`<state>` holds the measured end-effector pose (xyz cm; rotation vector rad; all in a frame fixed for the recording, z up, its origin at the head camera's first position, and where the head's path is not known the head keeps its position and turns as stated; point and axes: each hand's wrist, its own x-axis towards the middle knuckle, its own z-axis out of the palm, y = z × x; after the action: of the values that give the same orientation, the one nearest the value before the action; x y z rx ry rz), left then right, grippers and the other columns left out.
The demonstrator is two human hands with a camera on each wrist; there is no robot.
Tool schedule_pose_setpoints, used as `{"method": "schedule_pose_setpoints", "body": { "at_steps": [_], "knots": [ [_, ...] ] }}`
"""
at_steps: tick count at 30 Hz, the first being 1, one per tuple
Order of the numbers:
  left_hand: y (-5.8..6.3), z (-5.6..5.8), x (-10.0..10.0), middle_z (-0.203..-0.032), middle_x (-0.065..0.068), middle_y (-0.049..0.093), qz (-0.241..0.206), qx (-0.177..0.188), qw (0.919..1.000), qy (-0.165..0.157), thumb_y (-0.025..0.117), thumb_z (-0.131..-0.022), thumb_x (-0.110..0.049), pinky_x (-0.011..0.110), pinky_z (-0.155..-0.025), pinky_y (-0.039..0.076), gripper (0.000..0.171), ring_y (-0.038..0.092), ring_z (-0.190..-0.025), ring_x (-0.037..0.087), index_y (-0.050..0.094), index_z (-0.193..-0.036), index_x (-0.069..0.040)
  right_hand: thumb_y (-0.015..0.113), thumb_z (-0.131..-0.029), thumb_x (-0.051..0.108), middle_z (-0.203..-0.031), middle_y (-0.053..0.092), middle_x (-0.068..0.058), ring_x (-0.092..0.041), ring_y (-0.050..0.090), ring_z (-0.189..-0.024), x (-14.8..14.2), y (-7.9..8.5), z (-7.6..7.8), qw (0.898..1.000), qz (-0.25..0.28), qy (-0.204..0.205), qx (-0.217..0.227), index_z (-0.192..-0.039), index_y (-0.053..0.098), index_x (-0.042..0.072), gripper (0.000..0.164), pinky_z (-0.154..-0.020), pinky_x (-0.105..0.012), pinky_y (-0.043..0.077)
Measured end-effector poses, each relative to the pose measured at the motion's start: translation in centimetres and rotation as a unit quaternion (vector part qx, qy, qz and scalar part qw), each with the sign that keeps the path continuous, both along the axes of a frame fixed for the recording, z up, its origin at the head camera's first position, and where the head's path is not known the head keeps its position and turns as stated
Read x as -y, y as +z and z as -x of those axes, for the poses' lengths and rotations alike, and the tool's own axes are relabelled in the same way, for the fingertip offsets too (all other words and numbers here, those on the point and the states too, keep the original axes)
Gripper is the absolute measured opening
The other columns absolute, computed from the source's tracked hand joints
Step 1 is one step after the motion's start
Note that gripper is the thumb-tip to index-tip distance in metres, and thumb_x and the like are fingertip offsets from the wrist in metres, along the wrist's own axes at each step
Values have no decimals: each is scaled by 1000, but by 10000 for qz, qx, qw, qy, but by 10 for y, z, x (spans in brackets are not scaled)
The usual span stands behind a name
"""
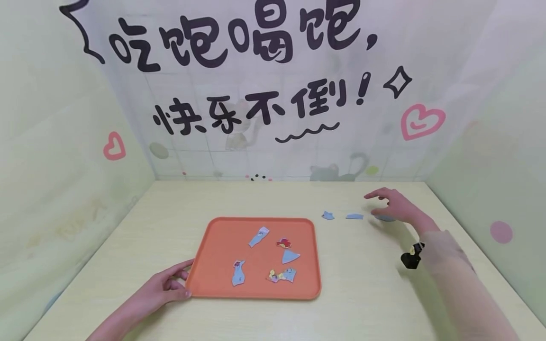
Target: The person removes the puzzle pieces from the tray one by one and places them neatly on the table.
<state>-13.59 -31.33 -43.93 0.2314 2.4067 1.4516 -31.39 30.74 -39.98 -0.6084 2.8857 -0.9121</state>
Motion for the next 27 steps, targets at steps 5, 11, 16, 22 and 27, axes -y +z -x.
{"method": "schedule_pose_setpoints", "body": {
  "at_steps": [5,11,16,22,27],
  "knots": [
    [0,0,0,-122,17,52,39,68,10000,33,74,-87,-18,19,-77,48,83,63,-85,7,28,-154,0,70,-90,10,-137,55,-21,-49,45,-127,28,8,4,9987,147,370,-330,-132,60,3,44,-105,-65,37],
    [0,0,0,-122,17,52,49,63,10000,36,74,-87,-19,18,-79,48,83,64,-85,7,29,-154,-2,73,-88,14,-134,59,-15,-40,45,-128,69,16,7,9958,275,669,-570,-130,63,9,43,-105,-61,37],
    [2,-1,0,-123,19,51,15,46,10000,36,75,-87,-20,19,-79,48,84,64,-86,8,29,-154,-1,74,-87,12,-133,61,-13,-35,49,-128,105,22,9,9900,320,1083,-844,-129,64,9,43,-103,-57,42],
    [1,-1,1,-123,19,51,23,61,10000,63,75,-86,-20,19,-78,48,85,64,-86,8,28,-154,0,73,-89,16,-136,59,-10,-32,45,-131,146,23,8,9891,343,1256,-686,-130,63,14,43,-108,-56,38],
    [1,-1,0,-123,17,51,7,102,9999,81,75,-86,-19,20,-78,49,85,63,-87,8,28,-154,0,73,-89,18,-136,59,-8,-30,45,-130,176,20,11,9860,331,1485,-680,-130,64,16,43,-108,-53,37]
  ]
}}
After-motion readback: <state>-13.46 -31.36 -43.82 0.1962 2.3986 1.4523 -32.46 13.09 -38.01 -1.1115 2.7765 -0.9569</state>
